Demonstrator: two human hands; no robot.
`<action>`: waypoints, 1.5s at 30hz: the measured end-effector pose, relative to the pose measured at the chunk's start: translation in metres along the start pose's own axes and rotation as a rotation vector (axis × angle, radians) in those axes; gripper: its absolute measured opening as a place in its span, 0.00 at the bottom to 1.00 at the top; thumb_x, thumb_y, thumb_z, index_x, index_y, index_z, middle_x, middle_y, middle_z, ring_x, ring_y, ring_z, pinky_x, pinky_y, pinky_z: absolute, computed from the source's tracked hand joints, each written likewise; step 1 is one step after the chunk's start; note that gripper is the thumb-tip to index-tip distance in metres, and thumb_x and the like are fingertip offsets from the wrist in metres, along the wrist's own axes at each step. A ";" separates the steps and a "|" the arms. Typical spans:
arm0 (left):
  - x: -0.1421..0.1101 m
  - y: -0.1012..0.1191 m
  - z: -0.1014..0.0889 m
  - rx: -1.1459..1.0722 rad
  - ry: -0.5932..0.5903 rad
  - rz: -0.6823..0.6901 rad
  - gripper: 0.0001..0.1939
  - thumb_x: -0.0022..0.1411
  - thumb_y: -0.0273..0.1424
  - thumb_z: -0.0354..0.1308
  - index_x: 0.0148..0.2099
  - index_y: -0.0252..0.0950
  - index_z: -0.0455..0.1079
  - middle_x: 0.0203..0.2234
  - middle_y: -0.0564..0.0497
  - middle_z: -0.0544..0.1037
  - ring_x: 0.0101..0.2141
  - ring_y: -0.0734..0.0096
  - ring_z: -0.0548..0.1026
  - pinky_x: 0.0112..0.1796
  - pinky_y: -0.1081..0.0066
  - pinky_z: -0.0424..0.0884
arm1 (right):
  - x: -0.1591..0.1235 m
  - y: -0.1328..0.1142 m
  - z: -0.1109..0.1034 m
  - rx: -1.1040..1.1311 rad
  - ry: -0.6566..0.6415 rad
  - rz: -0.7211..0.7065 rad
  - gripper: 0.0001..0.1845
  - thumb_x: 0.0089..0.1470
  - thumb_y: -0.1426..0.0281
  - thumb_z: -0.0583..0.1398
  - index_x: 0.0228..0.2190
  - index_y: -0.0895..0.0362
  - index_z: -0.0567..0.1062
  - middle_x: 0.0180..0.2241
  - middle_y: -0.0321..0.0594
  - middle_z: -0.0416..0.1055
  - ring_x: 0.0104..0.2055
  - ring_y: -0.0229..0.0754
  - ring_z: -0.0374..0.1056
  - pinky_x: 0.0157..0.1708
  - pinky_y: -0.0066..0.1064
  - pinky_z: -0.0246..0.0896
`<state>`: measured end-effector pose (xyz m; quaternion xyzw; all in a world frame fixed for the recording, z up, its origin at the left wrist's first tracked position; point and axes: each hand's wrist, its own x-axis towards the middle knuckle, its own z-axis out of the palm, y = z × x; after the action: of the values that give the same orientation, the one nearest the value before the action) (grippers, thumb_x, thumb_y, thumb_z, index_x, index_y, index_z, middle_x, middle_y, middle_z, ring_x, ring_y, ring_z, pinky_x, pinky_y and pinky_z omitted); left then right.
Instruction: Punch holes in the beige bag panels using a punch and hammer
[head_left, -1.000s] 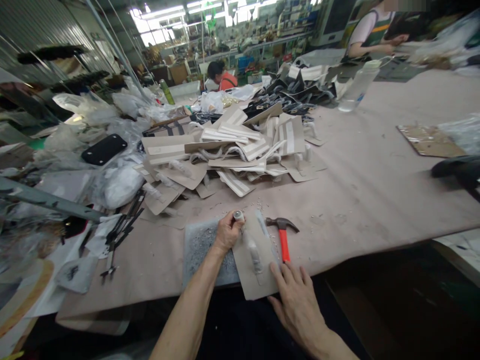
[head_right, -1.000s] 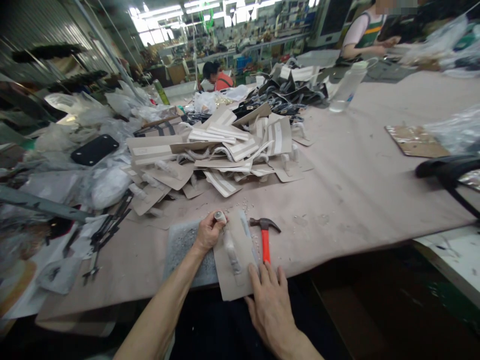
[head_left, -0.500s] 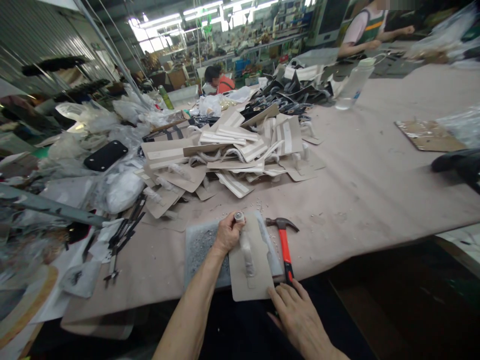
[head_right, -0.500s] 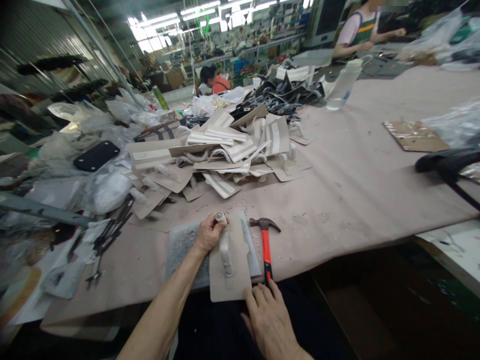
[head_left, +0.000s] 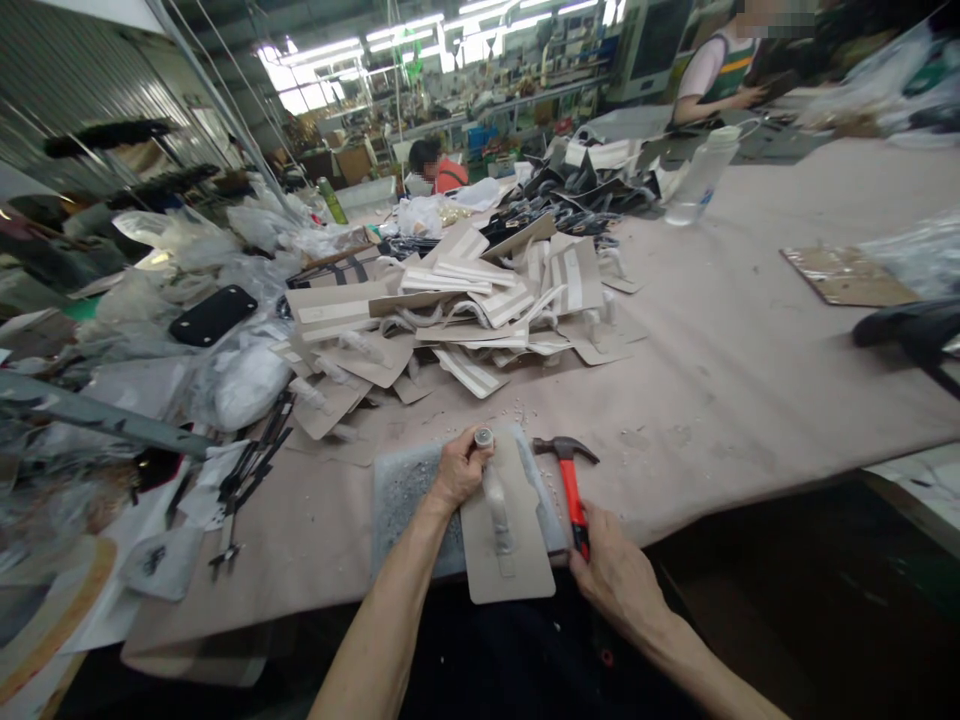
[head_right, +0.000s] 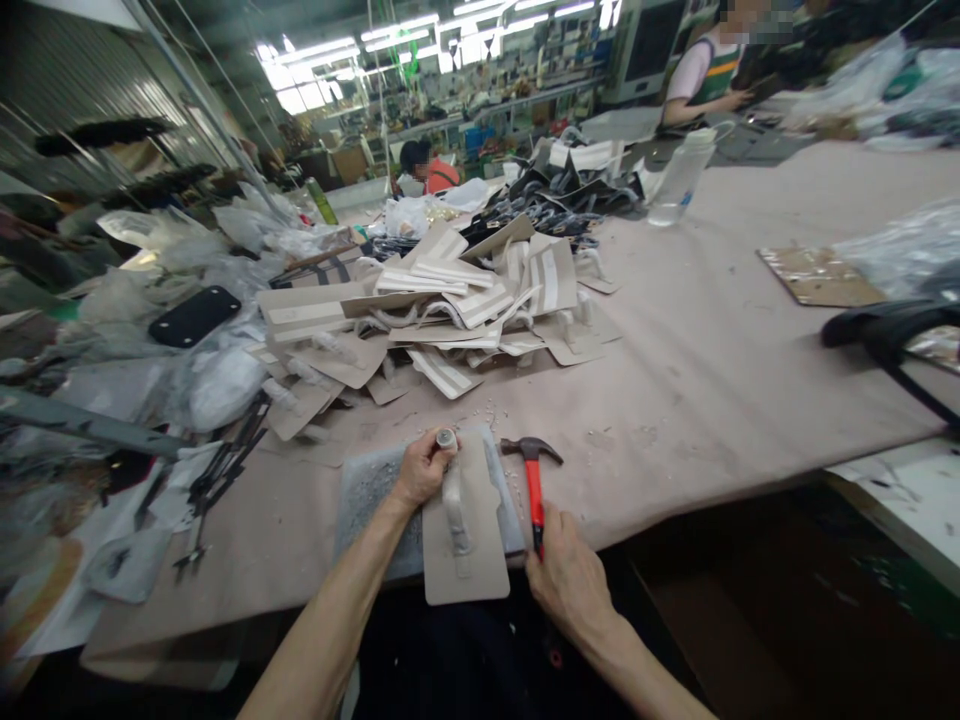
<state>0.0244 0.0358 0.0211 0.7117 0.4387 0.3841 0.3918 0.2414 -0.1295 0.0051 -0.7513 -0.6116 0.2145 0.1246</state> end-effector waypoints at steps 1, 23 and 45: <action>0.001 0.000 -0.001 -0.008 -0.009 -0.001 0.08 0.60 0.30 0.56 0.43 0.37 0.71 0.33 0.51 0.78 0.34 0.69 0.75 0.38 0.73 0.70 | 0.003 0.000 -0.001 0.047 -0.012 0.005 0.31 0.53 0.72 0.56 0.58 0.63 0.58 0.47 0.52 0.67 0.42 0.48 0.69 0.39 0.35 0.60; 0.007 -0.012 -0.008 -0.071 -0.066 -0.014 0.13 0.63 0.34 0.57 0.48 0.36 0.70 0.36 0.48 0.80 0.37 0.67 0.78 0.43 0.70 0.72 | 0.014 -0.006 -0.016 1.082 -0.447 0.558 0.10 0.52 0.66 0.63 0.30 0.61 0.70 0.23 0.41 0.75 0.16 0.33 0.66 0.15 0.22 0.56; 0.003 -0.009 -0.004 -0.040 -0.021 -0.012 0.12 0.63 0.33 0.56 0.47 0.37 0.70 0.36 0.49 0.80 0.37 0.67 0.78 0.42 0.69 0.73 | -0.012 -0.009 0.014 1.111 -0.280 0.517 0.07 0.40 0.71 0.62 0.21 0.56 0.67 0.13 0.28 0.64 0.14 0.31 0.59 0.17 0.23 0.51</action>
<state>0.0193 0.0422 0.0150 0.7050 0.4308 0.3831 0.4130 0.2249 -0.1399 -0.0015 -0.6627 -0.2181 0.6199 0.3590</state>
